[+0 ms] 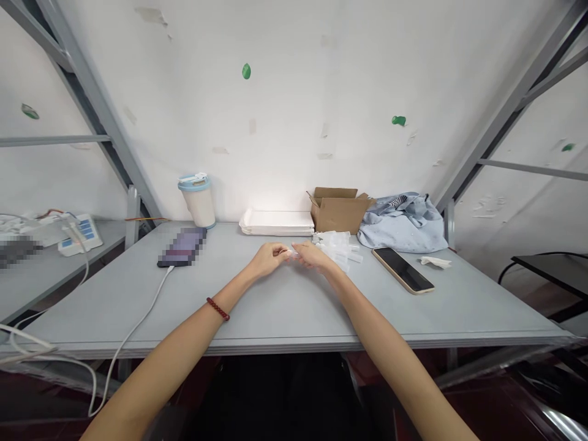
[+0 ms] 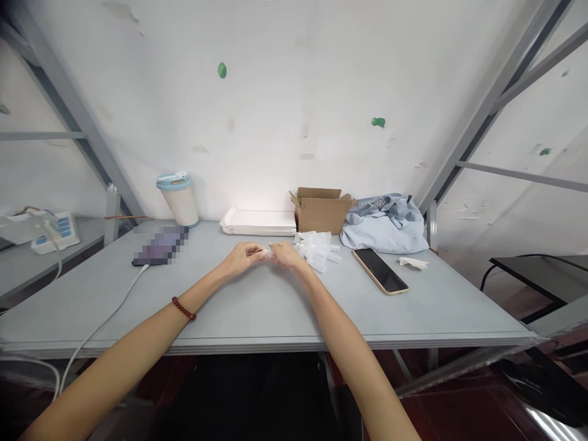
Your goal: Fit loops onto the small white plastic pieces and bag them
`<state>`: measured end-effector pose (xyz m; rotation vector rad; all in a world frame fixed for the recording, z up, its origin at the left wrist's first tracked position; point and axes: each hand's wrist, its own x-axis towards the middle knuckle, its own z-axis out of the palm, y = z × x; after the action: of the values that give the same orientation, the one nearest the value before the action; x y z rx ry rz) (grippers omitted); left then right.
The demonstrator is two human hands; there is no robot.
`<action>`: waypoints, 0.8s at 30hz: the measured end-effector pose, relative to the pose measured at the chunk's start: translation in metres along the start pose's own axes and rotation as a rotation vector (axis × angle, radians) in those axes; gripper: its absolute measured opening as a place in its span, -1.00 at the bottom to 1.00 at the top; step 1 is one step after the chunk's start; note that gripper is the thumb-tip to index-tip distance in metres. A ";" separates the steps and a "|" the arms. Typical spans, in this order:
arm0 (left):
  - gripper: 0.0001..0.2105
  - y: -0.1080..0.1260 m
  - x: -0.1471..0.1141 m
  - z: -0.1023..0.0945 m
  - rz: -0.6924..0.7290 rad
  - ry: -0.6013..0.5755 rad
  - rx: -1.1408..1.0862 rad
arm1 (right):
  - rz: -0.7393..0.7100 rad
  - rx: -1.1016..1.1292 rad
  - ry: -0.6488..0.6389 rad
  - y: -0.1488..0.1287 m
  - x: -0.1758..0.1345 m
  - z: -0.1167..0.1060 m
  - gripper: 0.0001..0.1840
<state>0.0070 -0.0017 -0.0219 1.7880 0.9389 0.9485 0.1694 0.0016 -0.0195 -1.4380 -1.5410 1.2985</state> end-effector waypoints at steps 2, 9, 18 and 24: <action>-0.75 0.001 0.001 0.000 0.005 0.029 0.026 | -0.027 0.025 0.035 0.000 0.000 0.001 -0.51; -0.74 0.000 0.006 -0.010 -0.182 0.184 -0.084 | -0.248 -0.198 0.318 0.005 0.008 -0.002 -0.48; -0.73 0.006 0.004 -0.015 -0.245 0.192 -0.169 | -0.376 -0.347 0.483 0.004 0.010 -0.005 -0.52; -0.71 0.006 0.003 -0.015 -0.296 0.133 -0.182 | -0.381 -0.362 0.527 0.004 0.012 -0.008 -0.50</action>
<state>-0.0044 0.0040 -0.0111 1.4021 1.1270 0.9369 0.1761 0.0145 -0.0231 -1.4513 -1.6148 0.3844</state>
